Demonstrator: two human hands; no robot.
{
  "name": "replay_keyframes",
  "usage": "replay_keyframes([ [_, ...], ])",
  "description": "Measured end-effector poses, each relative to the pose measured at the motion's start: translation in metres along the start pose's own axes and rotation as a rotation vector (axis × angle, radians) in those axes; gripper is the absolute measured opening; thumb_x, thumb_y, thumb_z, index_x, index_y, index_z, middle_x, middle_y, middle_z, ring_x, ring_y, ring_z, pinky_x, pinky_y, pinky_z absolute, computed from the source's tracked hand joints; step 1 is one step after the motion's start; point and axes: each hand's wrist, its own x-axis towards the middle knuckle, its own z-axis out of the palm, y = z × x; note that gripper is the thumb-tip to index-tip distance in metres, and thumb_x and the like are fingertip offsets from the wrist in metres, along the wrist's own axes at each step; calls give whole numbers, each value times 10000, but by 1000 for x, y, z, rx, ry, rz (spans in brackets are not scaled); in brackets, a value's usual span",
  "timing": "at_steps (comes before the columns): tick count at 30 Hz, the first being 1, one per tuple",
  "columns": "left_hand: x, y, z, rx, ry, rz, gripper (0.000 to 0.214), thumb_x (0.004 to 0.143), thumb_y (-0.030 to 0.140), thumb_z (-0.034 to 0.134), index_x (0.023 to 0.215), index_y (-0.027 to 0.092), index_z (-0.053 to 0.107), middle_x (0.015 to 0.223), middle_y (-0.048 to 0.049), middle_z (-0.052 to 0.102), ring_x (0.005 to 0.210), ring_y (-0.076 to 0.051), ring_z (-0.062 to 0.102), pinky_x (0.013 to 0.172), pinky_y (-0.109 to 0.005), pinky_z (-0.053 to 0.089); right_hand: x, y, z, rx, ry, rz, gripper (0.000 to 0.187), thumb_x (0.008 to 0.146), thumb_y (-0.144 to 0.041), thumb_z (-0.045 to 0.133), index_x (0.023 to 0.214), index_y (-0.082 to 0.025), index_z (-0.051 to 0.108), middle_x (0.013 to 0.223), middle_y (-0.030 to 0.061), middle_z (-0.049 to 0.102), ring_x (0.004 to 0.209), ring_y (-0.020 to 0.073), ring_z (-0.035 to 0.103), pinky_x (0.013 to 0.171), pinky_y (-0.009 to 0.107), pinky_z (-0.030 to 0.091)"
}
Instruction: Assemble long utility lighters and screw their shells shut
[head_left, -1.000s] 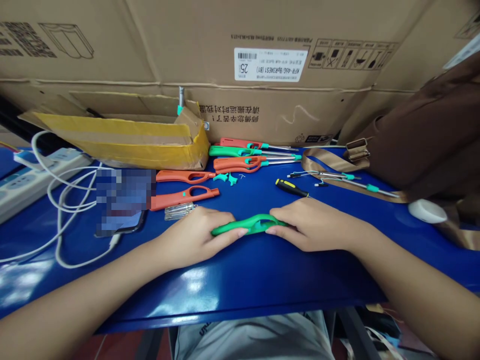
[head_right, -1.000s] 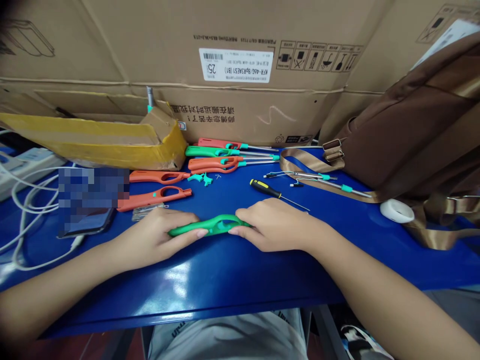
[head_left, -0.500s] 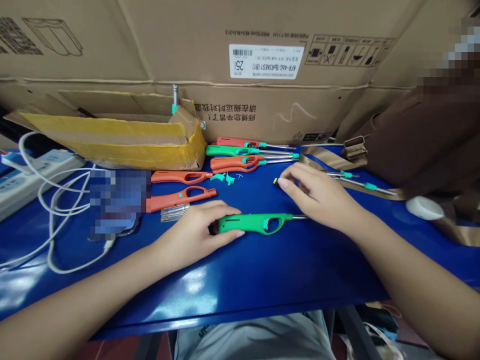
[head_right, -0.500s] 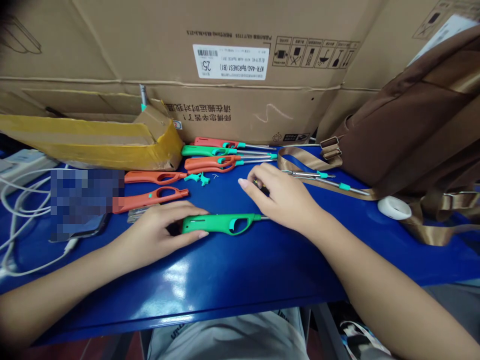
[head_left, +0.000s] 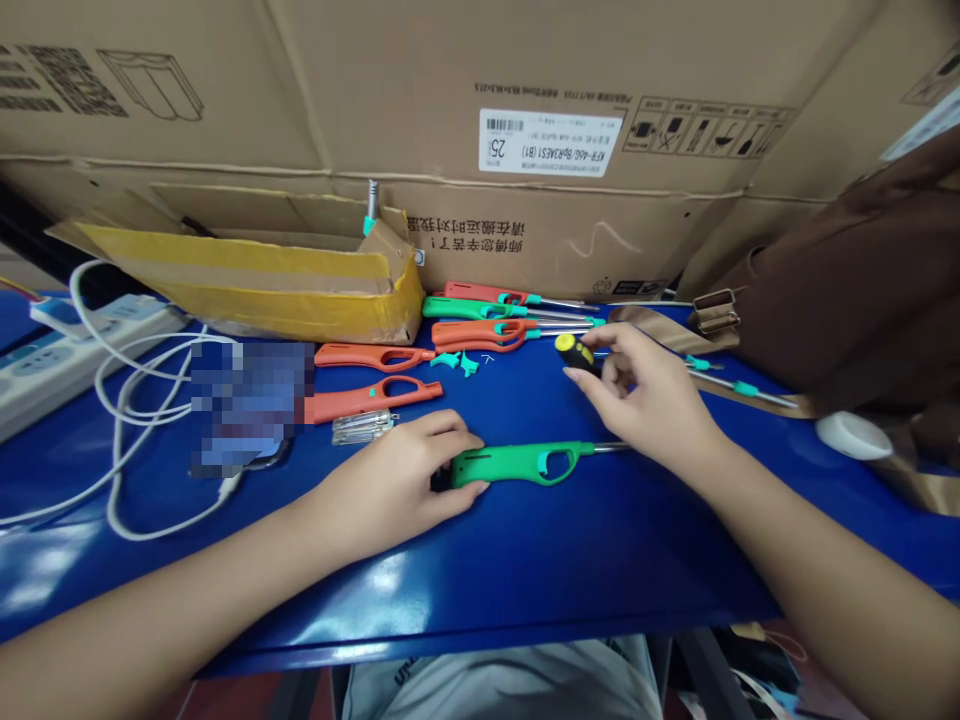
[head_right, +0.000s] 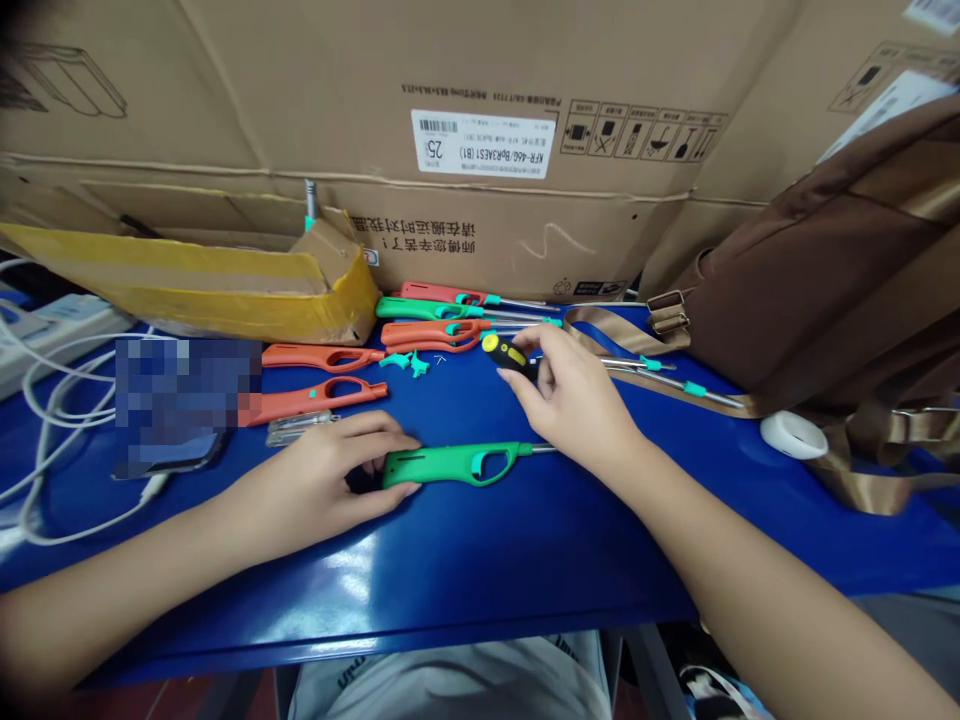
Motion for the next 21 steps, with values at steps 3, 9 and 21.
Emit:
replay_keyframes([
  [3, -1, 2, 3, -48, 29, 13, 294, 930, 243, 689, 1216, 175, 701, 1076, -59, 654, 853, -157, 660, 774, -278, 554, -1, -7, 2, 157, 87, -86, 225, 943, -273, 624, 1154, -247, 549, 993, 58, 671, 833, 221, 655, 758, 366, 531],
  [9, -1, 3, 7, -145, 65, 34, 315, 894, 157, 697, 1210, 164, 701, 1050, -45, 647, 805, -119, 645, 760, -244, 556, -4, -7, 16, 221, -44, -277, 179, 978, -209, 599, 1144, -243, 656, 1171, 81, 703, 1109, 228, 671, 1015, 405, 524],
  [21, 0, 6, 13, -307, 101, 5, 315, 877, 160, 698, 1191, 186, 717, 1036, -53, 682, 804, -121, 672, 763, -252, 606, -9, -12, 20, 233, 68, -239, 183, 960, -222, 645, 1139, -247, 673, 1146, 74, 747, 1090, 238, 703, 1007, 439, 559],
])
